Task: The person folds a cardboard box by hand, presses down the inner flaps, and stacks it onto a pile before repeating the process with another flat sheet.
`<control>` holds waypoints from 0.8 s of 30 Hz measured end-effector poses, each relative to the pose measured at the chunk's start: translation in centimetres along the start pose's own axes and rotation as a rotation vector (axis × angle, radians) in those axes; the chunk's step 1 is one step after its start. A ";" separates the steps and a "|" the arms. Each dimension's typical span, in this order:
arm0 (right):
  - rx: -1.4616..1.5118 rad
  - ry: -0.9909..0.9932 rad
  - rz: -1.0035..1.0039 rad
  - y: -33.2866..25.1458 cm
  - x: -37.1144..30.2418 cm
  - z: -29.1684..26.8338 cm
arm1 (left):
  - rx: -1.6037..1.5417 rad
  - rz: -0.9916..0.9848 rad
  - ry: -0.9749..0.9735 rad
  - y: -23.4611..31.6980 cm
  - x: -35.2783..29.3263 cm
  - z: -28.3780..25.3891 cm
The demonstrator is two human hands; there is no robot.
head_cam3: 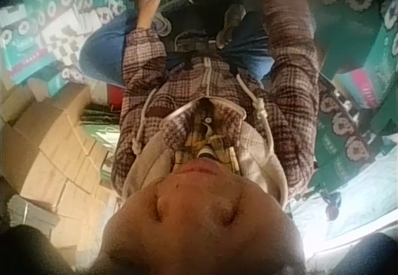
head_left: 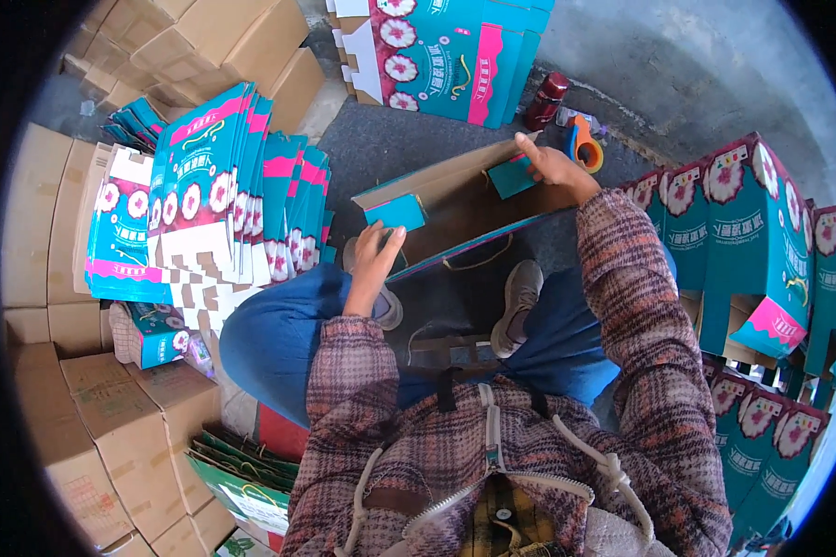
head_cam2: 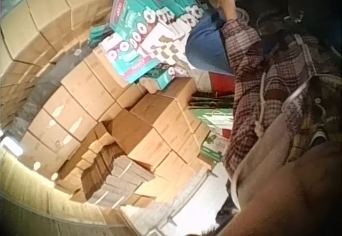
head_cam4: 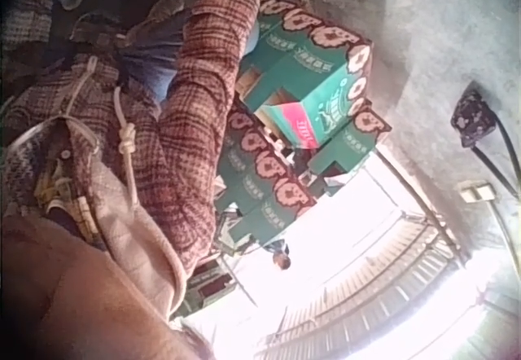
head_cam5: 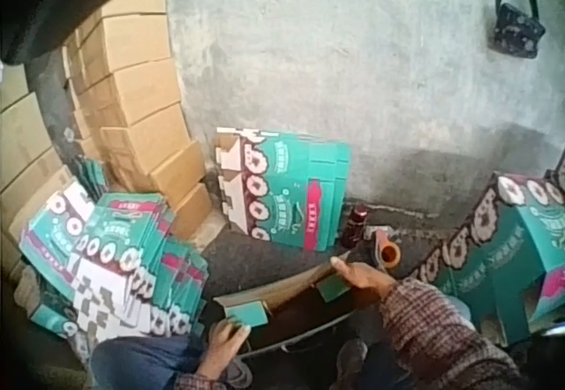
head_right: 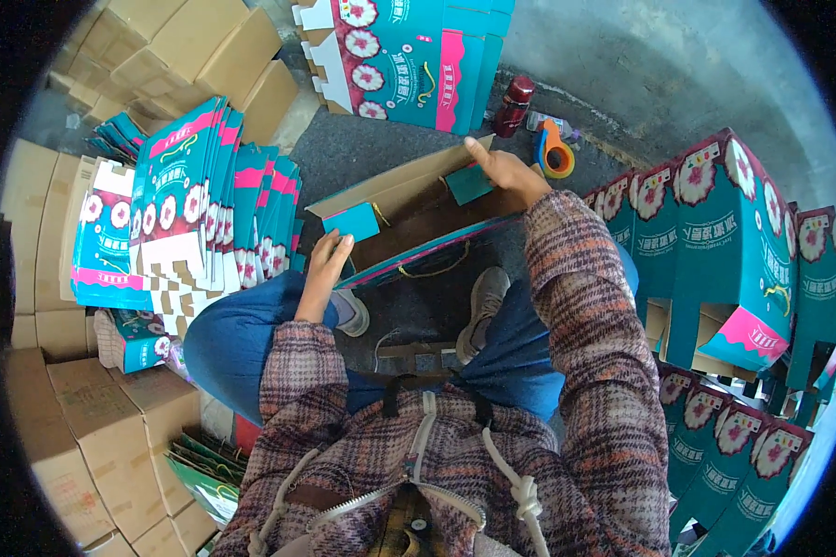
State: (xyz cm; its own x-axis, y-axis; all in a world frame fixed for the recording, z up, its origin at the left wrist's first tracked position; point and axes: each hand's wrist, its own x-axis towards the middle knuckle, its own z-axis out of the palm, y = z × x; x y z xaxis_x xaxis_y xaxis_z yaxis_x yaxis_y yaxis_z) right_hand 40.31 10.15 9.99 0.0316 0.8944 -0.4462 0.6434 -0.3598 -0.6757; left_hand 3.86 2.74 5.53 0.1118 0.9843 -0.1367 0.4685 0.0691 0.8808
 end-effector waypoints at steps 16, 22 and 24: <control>0.247 -0.106 0.150 0.6 0.4 -1.1 | -0.034 0.029 0.010 -0.8 -0.5 0.0; 0.150 -0.113 0.113 2.2 1.2 -1.7 | -0.196 -0.050 0.102 -0.5 -1.2 -0.3; 0.013 -0.103 0.019 2.7 1.6 -1.7 | -0.150 0.031 0.191 -0.6 -1.3 -0.4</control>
State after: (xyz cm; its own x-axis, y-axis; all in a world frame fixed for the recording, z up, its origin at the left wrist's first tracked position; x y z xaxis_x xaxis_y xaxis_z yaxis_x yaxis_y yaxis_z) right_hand 43.38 11.01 8.46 -0.0360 0.8555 -0.5165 0.6332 -0.3803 -0.6741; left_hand 3.12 1.50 5.39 -0.0503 0.9982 -0.0334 0.3308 0.0482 0.9425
